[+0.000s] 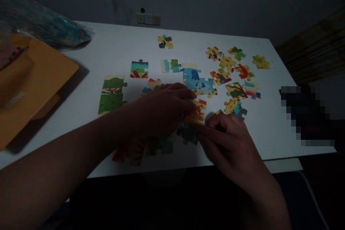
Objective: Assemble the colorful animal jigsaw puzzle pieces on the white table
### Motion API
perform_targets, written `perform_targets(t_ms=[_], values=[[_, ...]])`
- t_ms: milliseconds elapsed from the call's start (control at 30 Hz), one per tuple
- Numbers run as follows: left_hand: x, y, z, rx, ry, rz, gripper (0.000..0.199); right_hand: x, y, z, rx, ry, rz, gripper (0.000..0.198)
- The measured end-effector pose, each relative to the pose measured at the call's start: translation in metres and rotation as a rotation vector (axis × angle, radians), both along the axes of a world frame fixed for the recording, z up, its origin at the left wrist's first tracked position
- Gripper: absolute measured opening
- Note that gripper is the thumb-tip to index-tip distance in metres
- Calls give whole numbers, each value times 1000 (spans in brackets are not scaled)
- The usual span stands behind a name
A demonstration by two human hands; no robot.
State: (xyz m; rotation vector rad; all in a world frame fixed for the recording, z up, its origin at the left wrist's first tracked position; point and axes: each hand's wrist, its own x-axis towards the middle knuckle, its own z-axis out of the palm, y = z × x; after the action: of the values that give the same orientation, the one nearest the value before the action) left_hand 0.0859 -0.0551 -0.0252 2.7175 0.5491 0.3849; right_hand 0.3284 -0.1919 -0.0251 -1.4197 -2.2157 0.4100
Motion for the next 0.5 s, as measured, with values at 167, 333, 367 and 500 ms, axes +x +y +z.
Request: perform_targets(t_ms=[167,333,367,500], values=[[-1,0,2,-9,-6,1,35,4,2,1,57,-51,8,38],[0,0,2,-18,-26,-3,31,8,3,0,79,-77,47,42],[0,0,2,-26,-25,-7,33,7,3,-1,79,-79,45,42],[-1,1,6,-59,-19,-23,38,5,3,-1,98,-96,38,40]])
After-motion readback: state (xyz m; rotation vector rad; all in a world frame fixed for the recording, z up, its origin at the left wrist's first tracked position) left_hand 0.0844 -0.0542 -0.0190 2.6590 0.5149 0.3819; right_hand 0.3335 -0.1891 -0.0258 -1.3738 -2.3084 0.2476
